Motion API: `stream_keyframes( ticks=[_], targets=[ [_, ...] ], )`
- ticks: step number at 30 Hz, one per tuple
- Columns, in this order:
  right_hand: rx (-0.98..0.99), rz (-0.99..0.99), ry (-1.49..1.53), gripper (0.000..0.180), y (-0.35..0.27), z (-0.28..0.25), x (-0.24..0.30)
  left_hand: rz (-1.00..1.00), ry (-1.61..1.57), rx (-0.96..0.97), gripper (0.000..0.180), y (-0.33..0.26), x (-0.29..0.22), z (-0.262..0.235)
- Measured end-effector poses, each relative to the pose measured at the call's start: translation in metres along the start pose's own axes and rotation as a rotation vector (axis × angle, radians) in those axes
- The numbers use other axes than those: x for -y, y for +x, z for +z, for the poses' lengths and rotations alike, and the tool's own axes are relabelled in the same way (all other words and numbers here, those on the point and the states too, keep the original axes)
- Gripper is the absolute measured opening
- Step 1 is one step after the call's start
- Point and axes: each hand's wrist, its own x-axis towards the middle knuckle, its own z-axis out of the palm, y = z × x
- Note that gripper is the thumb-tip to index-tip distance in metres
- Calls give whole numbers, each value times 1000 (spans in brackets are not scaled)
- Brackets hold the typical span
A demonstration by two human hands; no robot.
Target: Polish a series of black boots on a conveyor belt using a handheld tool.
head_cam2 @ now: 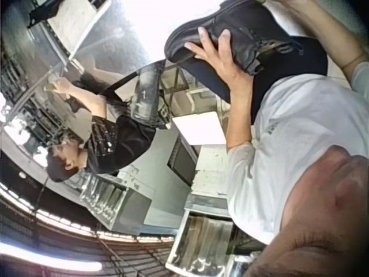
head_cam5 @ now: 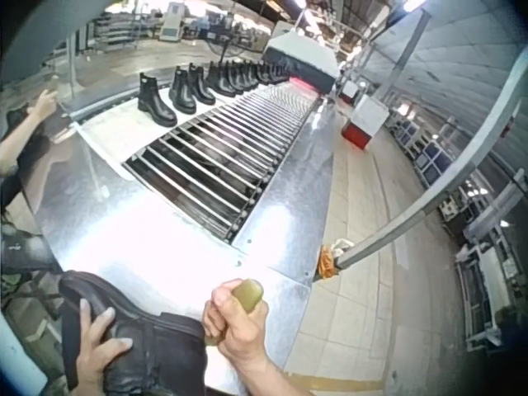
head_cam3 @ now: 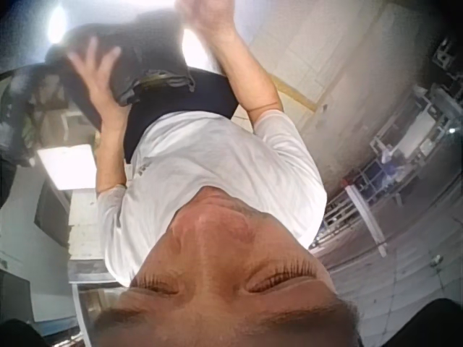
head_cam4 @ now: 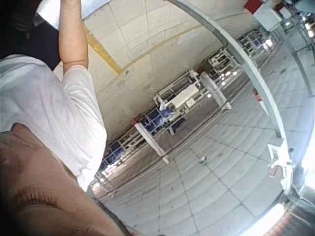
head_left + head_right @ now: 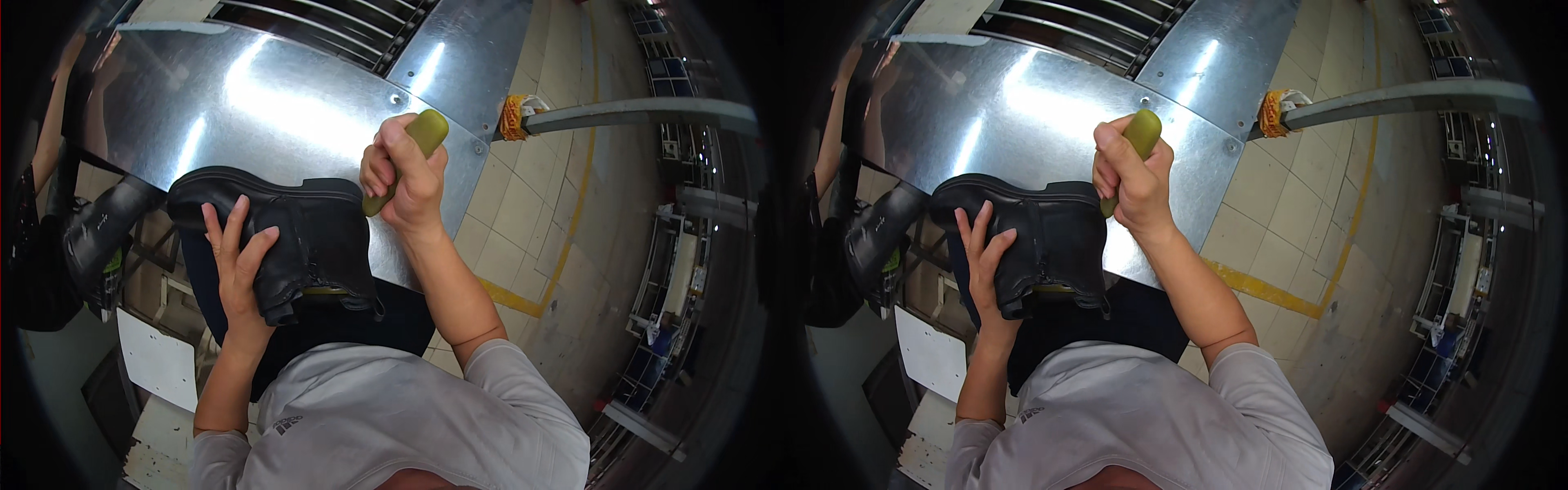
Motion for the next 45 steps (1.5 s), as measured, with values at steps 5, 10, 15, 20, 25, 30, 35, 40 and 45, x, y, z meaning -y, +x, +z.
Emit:
stream_keyframes(
  ticks=[5, 10, 15, 20, 25, 30, 35, 40, 45],
  targets=[
    [65, 47, -59, 27, 11, 11, 9, -35, -18, -18, 35, -9, 2, 3],
    [57, 45, -108, 28, 15, 25, 11, -40, -26, -30, 37, -9, -1, 5],
    [104, -44, -293, 24, 20, 45, 5, -16, -36, -28, 40, 4, -8, 4],
    [45, 99, 52, 29, 44, 42, -19, 20, -60, 61, 42, 20, 6, -2],
    [32, -184, -74, 38, 34, 29, 11, 159, -129, 148, 42, 39, 39, -13],
    [57, -169, 40, 33, 3, -3, 17, 155, -148, 195, 41, 54, 42, -15],
    [-9, -118, 148, 31, -9, -2, 1, 175, -165, 203, 41, 59, 44, -17],
    [-72, -112, 40, 27, -10, 9, 0, 227, -177, 184, 42, 53, 46, -18],
    [-68, -55, -125, 25, 5, 28, 3, 244, -245, 135, 44, 45, 51, -11]
  ],
)
